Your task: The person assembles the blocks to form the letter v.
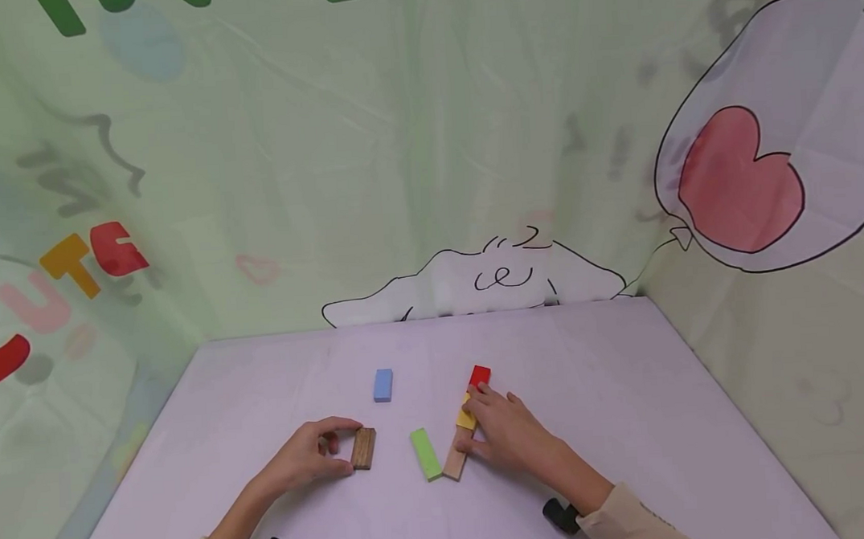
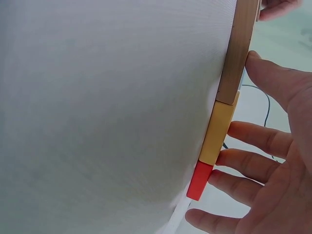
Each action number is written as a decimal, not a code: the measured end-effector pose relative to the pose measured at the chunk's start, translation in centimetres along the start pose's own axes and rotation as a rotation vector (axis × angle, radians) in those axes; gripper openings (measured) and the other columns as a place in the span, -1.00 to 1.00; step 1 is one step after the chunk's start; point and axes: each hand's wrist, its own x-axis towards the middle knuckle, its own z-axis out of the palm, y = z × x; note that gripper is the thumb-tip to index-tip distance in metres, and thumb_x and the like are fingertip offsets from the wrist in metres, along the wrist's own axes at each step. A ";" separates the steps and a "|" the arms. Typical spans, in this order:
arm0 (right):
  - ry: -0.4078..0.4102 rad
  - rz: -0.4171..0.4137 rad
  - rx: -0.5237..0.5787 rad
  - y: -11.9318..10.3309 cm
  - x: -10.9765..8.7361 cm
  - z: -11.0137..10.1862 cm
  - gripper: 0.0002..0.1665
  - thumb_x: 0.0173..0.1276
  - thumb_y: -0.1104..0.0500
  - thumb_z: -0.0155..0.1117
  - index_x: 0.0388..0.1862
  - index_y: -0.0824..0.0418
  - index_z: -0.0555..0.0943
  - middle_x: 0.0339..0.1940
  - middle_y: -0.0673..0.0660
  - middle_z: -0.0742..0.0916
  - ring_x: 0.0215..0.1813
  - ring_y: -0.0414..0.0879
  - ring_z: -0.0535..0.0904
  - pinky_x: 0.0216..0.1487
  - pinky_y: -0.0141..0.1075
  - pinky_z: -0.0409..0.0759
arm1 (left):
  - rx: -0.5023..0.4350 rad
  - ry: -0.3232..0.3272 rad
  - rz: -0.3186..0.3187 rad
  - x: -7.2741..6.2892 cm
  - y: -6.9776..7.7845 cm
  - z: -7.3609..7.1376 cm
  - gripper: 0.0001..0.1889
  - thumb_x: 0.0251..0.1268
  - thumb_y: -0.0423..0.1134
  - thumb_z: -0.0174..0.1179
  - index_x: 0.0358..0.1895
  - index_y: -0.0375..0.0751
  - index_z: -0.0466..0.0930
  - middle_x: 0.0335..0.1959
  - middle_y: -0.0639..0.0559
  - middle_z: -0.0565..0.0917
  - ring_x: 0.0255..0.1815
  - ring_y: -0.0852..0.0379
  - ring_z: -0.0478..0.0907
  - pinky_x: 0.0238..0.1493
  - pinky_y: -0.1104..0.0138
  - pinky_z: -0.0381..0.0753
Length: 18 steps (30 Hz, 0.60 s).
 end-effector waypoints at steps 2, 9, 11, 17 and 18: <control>0.002 -0.002 0.003 0.0 -0.1 0.0 -0.24 0.32 -0.23 0.51 0.28 0.27 0.65 0.53 0.37 0.57 0.60 0.30 0.43 0.44 0.42 0.43 | -0.011 0.002 -0.005 0.0 -0.1 0.0 -0.36 0.03 -0.38 0.61 0.28 -0.14 0.69 -0.30 -0.08 0.59 -0.33 0.16 0.41 -0.40 0.43 0.39; 0.002 0.000 0.004 0.0 -0.2 0.0 -0.25 0.32 -0.22 0.51 0.28 0.27 0.65 0.53 0.37 0.57 0.61 0.30 0.43 0.44 0.42 0.43 | -0.033 0.013 -0.013 0.1 -0.3 -0.1 -0.36 0.05 -0.34 0.61 0.29 -0.13 0.69 -0.32 -0.02 0.59 -0.36 0.19 0.40 -0.42 0.43 0.40; 0.000 0.005 0.001 0.1 -0.2 0.0 -0.25 0.33 -0.22 0.51 0.28 0.26 0.65 0.54 0.36 0.57 0.61 0.30 0.43 0.45 0.41 0.43 | -0.038 0.019 -0.014 0.1 -0.3 -0.1 -0.36 0.04 -0.34 0.61 0.29 -0.13 0.69 -0.33 -0.02 0.59 -0.36 0.18 0.41 -0.42 0.43 0.40; -0.002 0.004 0.005 0.0 0.0 0.0 -0.25 0.31 -0.23 0.52 0.26 0.25 0.66 0.53 0.35 0.58 0.61 0.30 0.42 0.44 0.42 0.43 | -0.042 0.061 -0.034 0.2 -0.3 -0.1 -0.35 0.01 -0.33 0.61 0.28 -0.13 0.70 -0.37 0.02 0.58 -0.35 0.15 0.43 -0.41 0.42 0.39; -0.001 0.003 0.007 0.0 0.0 0.0 -0.25 0.30 -0.23 0.52 0.26 0.25 0.66 0.53 0.35 0.58 0.61 0.29 0.42 0.44 0.42 0.43 | -0.044 0.072 -0.040 0.3 -0.3 -0.1 -0.35 0.00 -0.34 0.61 0.27 -0.14 0.70 -0.39 0.03 0.58 -0.36 0.15 0.43 -0.40 0.42 0.39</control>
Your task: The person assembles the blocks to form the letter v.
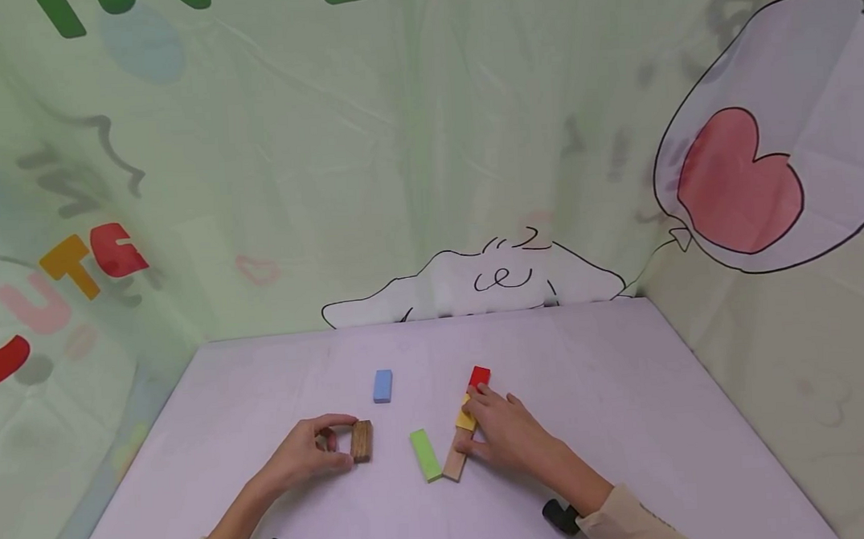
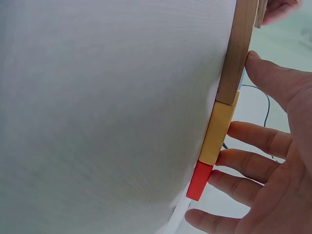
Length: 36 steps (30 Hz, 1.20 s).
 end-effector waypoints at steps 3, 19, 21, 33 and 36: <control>0.001 -0.002 0.000 0.0 0.0 0.0 -0.25 0.31 -0.24 0.52 0.26 0.24 0.66 0.52 0.35 0.58 0.61 0.30 0.42 0.44 0.42 0.43 | -0.016 0.030 -0.025 0.1 0.1 0.1 -0.35 -0.04 -0.35 0.62 0.26 -0.17 0.71 -0.42 0.05 0.57 -0.37 0.15 0.43 -0.39 0.42 0.38; 0.002 0.002 0.002 0.0 -0.1 0.0 -0.25 0.32 -0.24 0.51 0.27 0.24 0.66 0.54 0.35 0.57 0.61 0.30 0.43 0.44 0.43 0.41 | -0.145 0.198 -0.174 0.6 2.5 1.2 -0.37 0.00 -0.35 0.61 0.26 -0.13 0.72 -0.45 0.02 0.56 -0.40 0.13 0.41 -0.47 0.39 0.35; 0.002 0.002 0.001 0.0 -0.1 0.0 -0.25 0.31 -0.24 0.52 0.27 0.24 0.66 0.53 0.35 0.57 0.60 0.30 0.43 0.44 0.43 0.42 | -0.139 0.226 -0.172 0.6 3.0 1.5 -0.37 0.01 -0.35 0.61 0.26 -0.12 0.72 -0.45 0.02 0.55 -0.41 0.13 0.40 -0.47 0.39 0.36; 0.003 0.005 -0.003 0.1 -0.1 0.0 -0.25 0.31 -0.23 0.52 0.27 0.25 0.66 0.53 0.35 0.58 0.60 0.29 0.44 0.44 0.44 0.41 | -0.180 0.274 -0.191 0.9 4.8 4.0 -0.33 0.03 -0.32 0.59 0.31 -0.18 0.67 -0.46 0.07 0.50 -0.50 0.18 0.35 -0.51 0.40 0.38; 0.003 0.002 0.005 0.1 -0.1 0.0 -0.26 0.31 -0.22 0.53 0.26 0.26 0.66 0.51 0.35 0.59 0.60 0.30 0.44 0.44 0.45 0.41 | -0.172 0.275 -0.183 1.1 4.8 4.5 -0.33 0.03 -0.33 0.59 0.32 -0.20 0.67 -0.46 0.08 0.49 -0.48 0.18 0.35 -0.52 0.41 0.37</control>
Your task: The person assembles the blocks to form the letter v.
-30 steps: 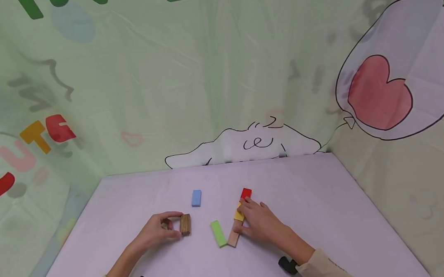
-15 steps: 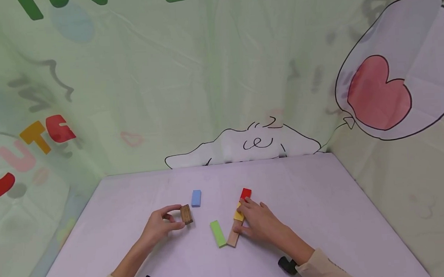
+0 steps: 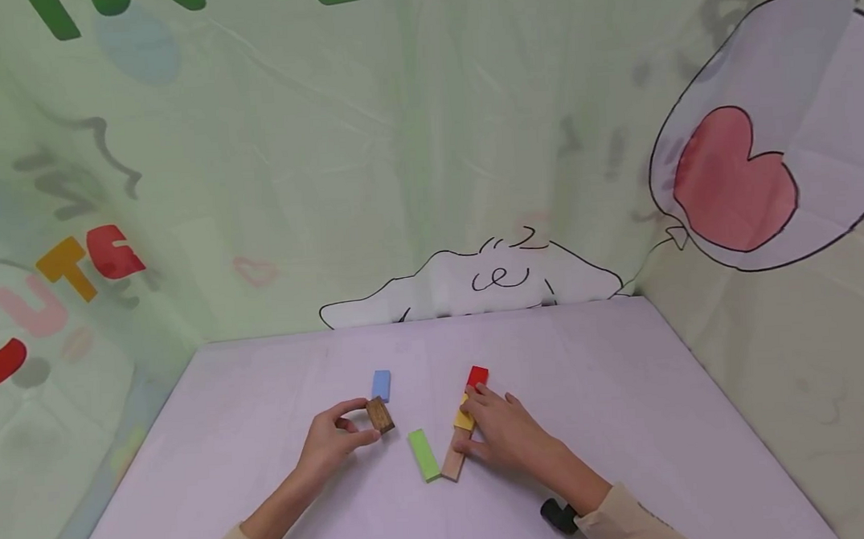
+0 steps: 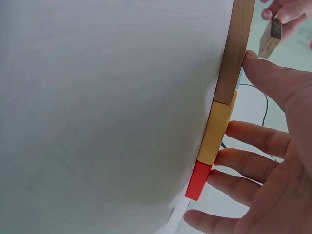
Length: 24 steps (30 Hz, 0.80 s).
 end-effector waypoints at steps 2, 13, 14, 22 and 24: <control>0.000 -0.002 0.006 0.0 0.0 0.0 -0.27 0.31 -0.21 0.53 0.25 0.27 0.66 0.50 0.35 0.60 0.61 0.30 0.43 0.43 0.45 0.41 | 0.008 -0.002 0.012 0.0 0.0 0.3 -0.33 0.03 -0.33 0.60 0.31 -0.22 0.66 -0.45 0.07 0.49 -0.46 0.17 0.35 -0.52 0.41 0.35; -0.007 0.012 0.003 -0.1 0.1 -0.1 -0.26 0.30 -0.23 0.53 0.25 0.26 0.66 0.50 0.34 0.61 0.61 0.30 0.42 0.44 0.46 0.40 | 0.070 -0.011 0.071 0.6 0.1 1.5 -0.34 0.02 -0.31 0.61 0.29 -0.26 0.66 -0.44 0.06 0.45 -0.41 0.14 0.35 -0.50 0.41 0.33; -0.010 0.012 0.006 -0.1 0.1 -0.1 -0.26 0.31 -0.23 0.53 0.24 0.25 0.66 0.50 0.34 0.60 0.61 0.30 0.42 0.44 0.46 0.39 | 0.078 -0.011 0.077 0.7 0.1 1.6 -0.34 0.01 -0.31 0.61 0.29 -0.26 0.66 -0.44 0.05 0.45 -0.41 0.14 0.35 -0.50 0.41 0.33; -0.014 0.021 0.005 -0.1 0.1 0.0 -0.25 0.30 -0.24 0.53 0.24 0.25 0.67 0.51 0.35 0.60 0.61 0.31 0.42 0.45 0.46 0.38 | 0.126 -0.022 0.115 1.4 -0.2 2.2 -0.32 0.03 -0.29 0.60 0.31 -0.28 0.64 -0.41 0.03 0.48 -0.37 0.13 0.37 -0.47 0.40 0.35; -0.014 0.022 0.008 -0.2 0.1 -0.1 -0.26 0.30 -0.24 0.53 0.25 0.25 0.67 0.51 0.34 0.60 0.62 0.31 0.41 0.46 0.46 0.37 | 0.125 -0.025 0.126 1.5 -0.2 2.3 -0.33 0.04 -0.29 0.60 0.31 -0.29 0.63 -0.41 0.02 0.48 -0.37 0.13 0.37 -0.47 0.40 0.35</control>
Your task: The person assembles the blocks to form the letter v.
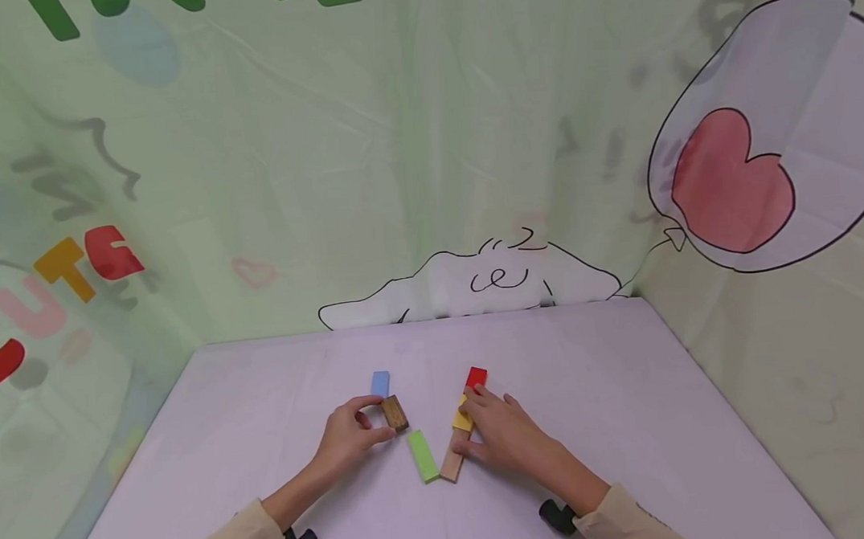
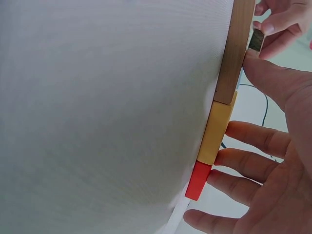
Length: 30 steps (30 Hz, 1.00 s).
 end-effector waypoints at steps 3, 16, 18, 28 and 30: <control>0.001 0.001 0.004 0.0 0.0 0.0 -0.25 0.29 -0.24 0.53 0.25 0.24 0.67 0.50 0.33 0.61 0.63 0.30 0.40 0.47 0.46 0.37 | 0.005 -0.002 0.013 0.1 -0.1 0.2 -0.33 0.05 -0.29 0.60 0.31 -0.29 0.63 -0.40 0.02 0.48 -0.36 0.13 0.38 -0.46 0.41 0.36; 0.009 0.005 0.005 -0.1 -0.1 0.1 -0.26 0.30 -0.22 0.54 0.25 0.26 0.67 0.52 0.35 0.59 0.62 0.31 0.41 0.46 0.46 0.38 | 0.028 -0.031 0.026 0.4 0.2 0.9 -0.35 0.04 -0.25 0.61 0.29 -0.24 0.67 -0.40 0.02 0.50 -0.36 0.13 0.38 -0.43 0.39 0.34; 0.009 0.005 0.003 -0.1 0.0 0.1 -0.26 0.30 -0.22 0.53 0.25 0.26 0.67 0.52 0.35 0.59 0.61 0.31 0.42 0.46 0.45 0.38 | 0.027 -0.032 0.024 0.5 0.2 0.9 -0.35 0.05 -0.25 0.61 0.29 -0.23 0.67 -0.40 0.03 0.50 -0.36 0.13 0.37 -0.43 0.39 0.34; 0.004 0.008 0.000 0.0 0.0 0.1 -0.24 0.29 -0.24 0.53 0.25 0.25 0.67 0.53 0.35 0.58 0.61 0.30 0.42 0.46 0.46 0.38 | 0.035 -0.049 0.025 0.8 -0.1 1.1 -0.38 0.05 -0.23 0.62 0.26 -0.22 0.70 -0.44 0.06 0.50 -0.40 0.15 0.38 -0.44 0.40 0.34; 0.002 0.010 -0.001 0.0 0.0 0.1 -0.24 0.29 -0.25 0.53 0.25 0.25 0.67 0.53 0.35 0.58 0.61 0.30 0.42 0.46 0.46 0.38 | 0.040 -0.053 0.024 0.9 -0.1 1.1 -0.38 0.05 -0.22 0.62 0.26 -0.21 0.70 -0.44 0.06 0.50 -0.40 0.15 0.37 -0.45 0.39 0.34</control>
